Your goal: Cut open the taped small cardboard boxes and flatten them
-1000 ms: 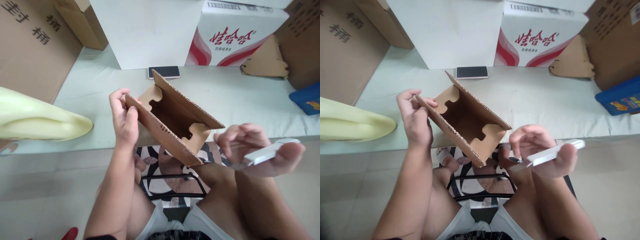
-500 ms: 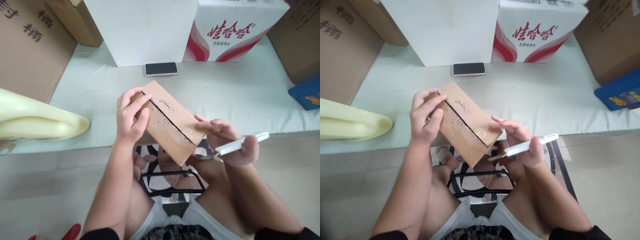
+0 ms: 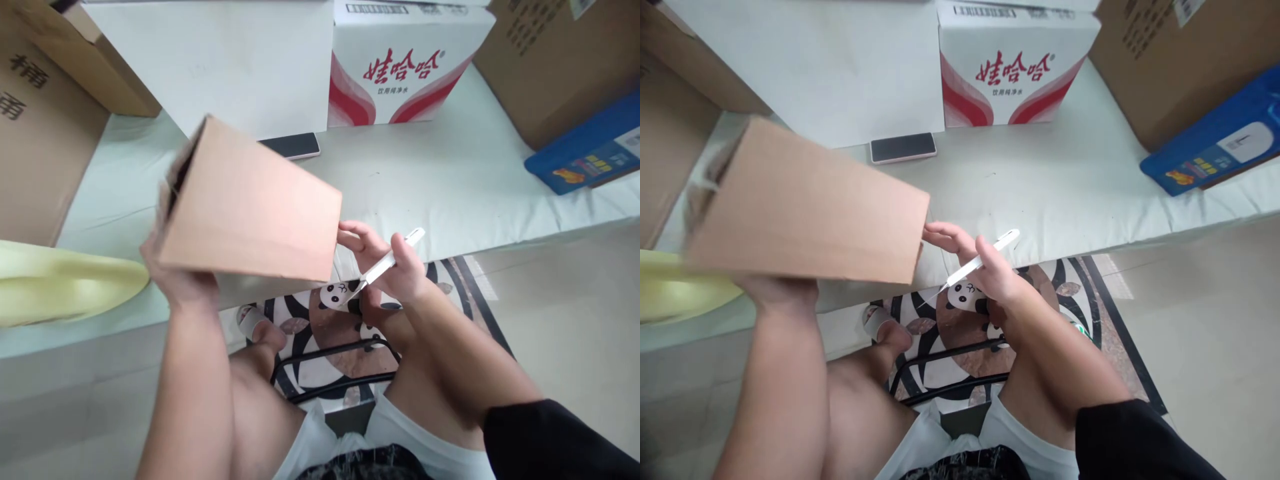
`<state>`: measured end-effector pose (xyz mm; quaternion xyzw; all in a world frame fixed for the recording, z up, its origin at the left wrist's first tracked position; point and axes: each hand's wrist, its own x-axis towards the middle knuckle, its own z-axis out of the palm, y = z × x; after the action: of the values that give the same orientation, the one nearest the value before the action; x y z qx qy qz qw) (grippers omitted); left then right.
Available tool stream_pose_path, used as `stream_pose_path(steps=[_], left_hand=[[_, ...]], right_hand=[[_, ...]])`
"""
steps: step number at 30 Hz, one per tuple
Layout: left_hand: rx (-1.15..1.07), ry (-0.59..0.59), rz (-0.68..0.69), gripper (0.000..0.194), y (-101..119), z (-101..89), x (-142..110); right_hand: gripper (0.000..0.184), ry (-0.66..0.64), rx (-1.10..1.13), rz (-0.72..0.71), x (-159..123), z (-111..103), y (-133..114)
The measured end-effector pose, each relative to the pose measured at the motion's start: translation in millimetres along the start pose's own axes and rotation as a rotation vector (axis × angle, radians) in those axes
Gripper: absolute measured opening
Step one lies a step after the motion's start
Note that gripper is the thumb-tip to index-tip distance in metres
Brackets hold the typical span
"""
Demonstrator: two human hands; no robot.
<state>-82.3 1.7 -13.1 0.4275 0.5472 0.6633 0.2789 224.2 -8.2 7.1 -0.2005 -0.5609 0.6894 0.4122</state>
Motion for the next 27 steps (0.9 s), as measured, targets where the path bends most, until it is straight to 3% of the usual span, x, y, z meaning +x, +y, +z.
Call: stream_pose_path(steps=[1,2,5,7,10,15,17,19,21,24,27], left_hand=[[-0.081,0.068,-0.153,0.043,6.8,9.0,-4.0],[-0.133,0.056,-0.329,0.047,13.5,16.7,-8.2],[-0.194,-0.232,-0.716,0.073,27.2,29.7,-19.6],[-0.192,-0.452,-0.814,0.083,28.7,31.7,-25.7],[-0.17,-0.592,-0.806,0.074,22.0,33.6,-34.0],[-0.091,-0.592,-0.715,0.058,3.3,42.4,-42.9],[0.012,-0.502,-0.655,0.062,-3.5,43.8,-42.1],[0.131,-0.338,-0.491,0.071,-8.1,42.4,-39.1],[0.16,-0.239,-0.227,0.077,-8.9,39.6,-35.6],[0.029,-0.367,0.166,0.064,-2.9,36.8,-34.2],[0.02,-0.561,0.393,0.052,5.1,36.9,-38.3]], right_hand=[[0.062,-0.005,-0.077,-0.046,0.3,4.0,-5.4],[0.063,-0.007,-0.158,-0.081,0.4,6.9,-10.4],[0.066,0.027,-0.332,-0.177,0.0,9.8,-20.8],[0.064,0.057,-0.321,-0.226,-0.1,8.9,-23.7],[0.064,0.118,-0.253,-0.212,0.4,7.3,-25.1],[0.069,0.248,-0.25,-0.171,5.2,4.1,-25.0],[0.07,0.297,-0.248,-0.108,7.2,2.1,-23.6],[0.072,0.326,-0.268,-0.037,7.8,0.4,-21.3],[0.073,0.311,-0.292,-0.008,7.1,-0.5,-18.8],[0.068,0.275,-0.3,-0.016,5.5,0.4,-16.2],[0.065,0.276,-0.309,-0.01,6.1,3.6,-17.4]])
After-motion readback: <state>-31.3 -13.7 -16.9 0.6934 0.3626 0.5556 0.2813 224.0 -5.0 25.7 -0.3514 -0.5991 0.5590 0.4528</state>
